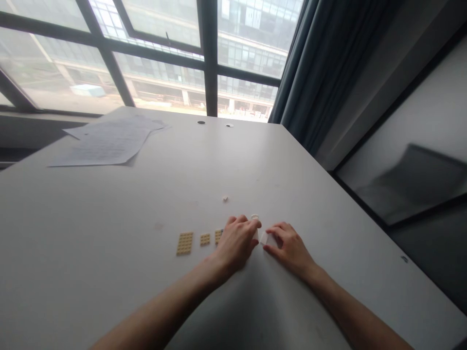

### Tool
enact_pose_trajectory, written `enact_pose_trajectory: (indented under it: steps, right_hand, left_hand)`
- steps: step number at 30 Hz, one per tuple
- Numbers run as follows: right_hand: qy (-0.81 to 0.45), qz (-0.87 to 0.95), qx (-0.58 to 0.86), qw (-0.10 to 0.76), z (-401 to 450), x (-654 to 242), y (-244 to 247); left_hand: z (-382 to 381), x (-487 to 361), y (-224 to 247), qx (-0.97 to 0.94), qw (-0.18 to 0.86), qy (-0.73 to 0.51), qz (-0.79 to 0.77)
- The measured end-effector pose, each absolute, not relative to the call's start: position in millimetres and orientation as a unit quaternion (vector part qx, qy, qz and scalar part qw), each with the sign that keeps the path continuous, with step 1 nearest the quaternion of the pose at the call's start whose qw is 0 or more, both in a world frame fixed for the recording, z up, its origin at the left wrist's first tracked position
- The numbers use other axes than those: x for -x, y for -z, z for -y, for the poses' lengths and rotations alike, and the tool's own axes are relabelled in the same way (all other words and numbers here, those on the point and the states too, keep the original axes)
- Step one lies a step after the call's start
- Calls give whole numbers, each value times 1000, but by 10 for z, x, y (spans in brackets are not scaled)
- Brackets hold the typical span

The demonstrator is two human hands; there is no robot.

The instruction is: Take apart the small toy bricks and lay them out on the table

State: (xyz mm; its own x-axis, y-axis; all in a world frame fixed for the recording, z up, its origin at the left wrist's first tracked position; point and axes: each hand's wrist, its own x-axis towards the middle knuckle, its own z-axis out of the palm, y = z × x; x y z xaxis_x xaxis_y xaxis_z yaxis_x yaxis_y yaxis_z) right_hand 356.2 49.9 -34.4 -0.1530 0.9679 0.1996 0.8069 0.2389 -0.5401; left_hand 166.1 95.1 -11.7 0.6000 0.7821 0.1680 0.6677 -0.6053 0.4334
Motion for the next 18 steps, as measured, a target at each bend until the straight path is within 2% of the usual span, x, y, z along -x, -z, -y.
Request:
enact_pose_trajectory:
  steps: [10,18]
  right_hand:
    - [-154,770,564,253,-628,-3590,345]
    - [-154,782,545,261,-660,-3509,367]
  left_hand:
    - [-975,-1697,180,-890,151,-151,-402]
    - [-1016,-1077,31,-837,96,-293,-451]
